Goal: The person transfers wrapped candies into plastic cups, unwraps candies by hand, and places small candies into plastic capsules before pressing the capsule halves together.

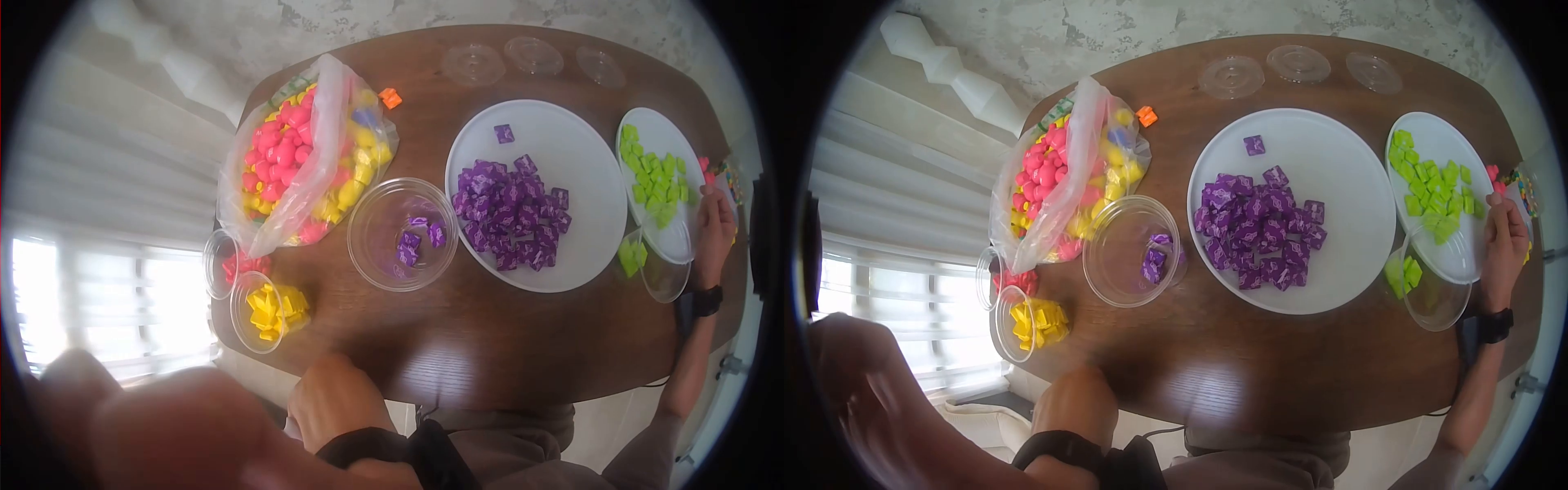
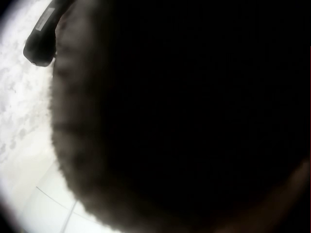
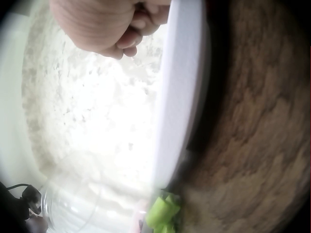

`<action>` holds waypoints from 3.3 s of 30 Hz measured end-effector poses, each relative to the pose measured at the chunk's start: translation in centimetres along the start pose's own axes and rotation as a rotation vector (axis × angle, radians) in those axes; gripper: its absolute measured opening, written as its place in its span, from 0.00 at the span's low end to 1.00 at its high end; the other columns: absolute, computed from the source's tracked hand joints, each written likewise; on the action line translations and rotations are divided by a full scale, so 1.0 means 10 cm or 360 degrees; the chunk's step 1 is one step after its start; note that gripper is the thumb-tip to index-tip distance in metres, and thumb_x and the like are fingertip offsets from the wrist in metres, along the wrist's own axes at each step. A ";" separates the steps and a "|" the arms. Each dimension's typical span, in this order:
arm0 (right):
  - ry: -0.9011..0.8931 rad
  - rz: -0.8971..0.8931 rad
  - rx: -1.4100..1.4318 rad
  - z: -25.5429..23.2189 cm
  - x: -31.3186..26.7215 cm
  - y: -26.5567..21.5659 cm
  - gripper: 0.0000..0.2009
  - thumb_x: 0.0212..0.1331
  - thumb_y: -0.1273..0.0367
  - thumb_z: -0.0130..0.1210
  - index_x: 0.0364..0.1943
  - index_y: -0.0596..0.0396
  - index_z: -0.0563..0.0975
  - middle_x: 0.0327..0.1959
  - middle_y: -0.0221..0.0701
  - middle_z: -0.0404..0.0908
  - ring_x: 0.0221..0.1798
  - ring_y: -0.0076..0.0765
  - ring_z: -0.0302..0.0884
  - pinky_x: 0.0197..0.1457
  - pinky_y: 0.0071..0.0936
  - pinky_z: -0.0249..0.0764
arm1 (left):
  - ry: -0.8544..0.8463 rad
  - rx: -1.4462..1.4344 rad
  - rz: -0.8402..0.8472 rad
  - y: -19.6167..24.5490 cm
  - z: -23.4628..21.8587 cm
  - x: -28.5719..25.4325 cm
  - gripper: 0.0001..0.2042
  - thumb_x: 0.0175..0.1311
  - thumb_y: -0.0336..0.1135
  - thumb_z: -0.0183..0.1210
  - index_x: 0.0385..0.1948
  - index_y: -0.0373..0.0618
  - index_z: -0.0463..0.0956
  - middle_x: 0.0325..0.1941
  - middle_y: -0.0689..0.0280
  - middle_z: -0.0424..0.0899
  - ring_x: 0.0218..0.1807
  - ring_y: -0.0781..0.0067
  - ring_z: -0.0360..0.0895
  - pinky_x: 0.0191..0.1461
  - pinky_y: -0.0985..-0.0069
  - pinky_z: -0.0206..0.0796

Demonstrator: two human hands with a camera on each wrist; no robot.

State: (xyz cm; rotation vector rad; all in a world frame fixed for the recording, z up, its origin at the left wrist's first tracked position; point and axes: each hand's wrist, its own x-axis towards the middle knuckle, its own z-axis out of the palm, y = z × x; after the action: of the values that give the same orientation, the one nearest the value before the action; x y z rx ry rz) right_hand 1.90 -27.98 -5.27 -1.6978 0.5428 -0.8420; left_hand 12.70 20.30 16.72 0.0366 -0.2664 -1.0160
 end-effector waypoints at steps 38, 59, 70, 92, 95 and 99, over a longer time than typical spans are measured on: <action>-0.0071 -0.0086 -0.0008 0.37 -0.19 -0.48 0.12 0.71 0.67 0.60 0.26 0.50 0.78 0.18 0.13 0.61 0.22 0.10 0.50 0.27 0.18 0.44 | 0.0296 0.0934 -0.0188 -1.04 -0.20 -0.03 0.30 0.76 0.57 0.44 0.55 0.33 0.77 0.56 0.54 0.79 0.59 0.60 0.75 0.58 0.65 0.70; -0.0097 -0.0012 -0.0005 0.35 -0.25 -0.44 0.08 0.69 0.64 0.63 0.33 0.50 0.83 0.22 0.12 0.68 0.24 0.08 0.58 0.28 0.14 0.49 | 0.0292 0.0577 -0.0408 -0.24 -1.08 0.65 0.37 0.77 0.64 0.37 0.56 0.30 0.74 0.49 0.52 0.82 0.49 0.56 0.76 0.54 0.63 0.68; -0.0203 -0.0176 -0.0163 0.31 -0.24 -0.38 0.08 0.69 0.62 0.61 0.37 0.51 0.85 0.21 0.12 0.64 0.24 0.09 0.54 0.29 0.16 0.48 | 0.0325 0.3922 -0.0618 -0.52 -0.92 0.50 0.12 0.62 0.26 0.66 0.47 0.38 0.82 0.34 0.64 0.83 0.36 0.76 0.78 0.41 0.77 0.69; -0.0247 -0.0061 -0.0121 0.42 -0.25 -0.54 0.12 0.68 0.69 0.60 0.23 0.50 0.78 0.19 0.16 0.71 0.21 0.12 0.61 0.28 0.14 0.56 | 0.1192 0.4169 0.0747 -0.47 -0.15 0.10 0.10 0.66 0.25 0.65 0.47 0.34 0.84 0.40 0.63 0.88 0.42 0.78 0.82 0.51 0.81 0.72; -0.0058 -0.0340 -0.0025 0.50 -0.30 -0.52 0.12 0.68 0.67 0.60 0.24 0.50 0.79 0.19 0.15 0.70 0.22 0.12 0.61 0.28 0.15 0.56 | 0.1266 0.4284 0.0618 -0.30 -0.01 -0.06 0.12 0.65 0.27 0.67 0.48 0.35 0.84 0.42 0.63 0.88 0.42 0.78 0.80 0.51 0.78 0.71; -0.0286 -0.0545 -0.0073 0.37 -0.17 -0.48 0.10 0.64 0.72 0.63 0.27 0.64 0.81 0.23 0.25 0.79 0.25 0.20 0.70 0.31 0.23 0.67 | 0.1430 0.4631 -0.0288 -0.13 -0.20 0.01 0.12 0.58 0.30 0.69 0.43 0.37 0.85 0.32 0.60 0.84 0.33 0.71 0.79 0.38 0.75 0.70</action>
State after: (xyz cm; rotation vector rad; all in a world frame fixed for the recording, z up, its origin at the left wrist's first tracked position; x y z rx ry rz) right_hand 3.36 -23.03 -1.64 -1.9172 0.1505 -0.9104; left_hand 12.15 19.34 14.57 3.0045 -0.6538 0.1633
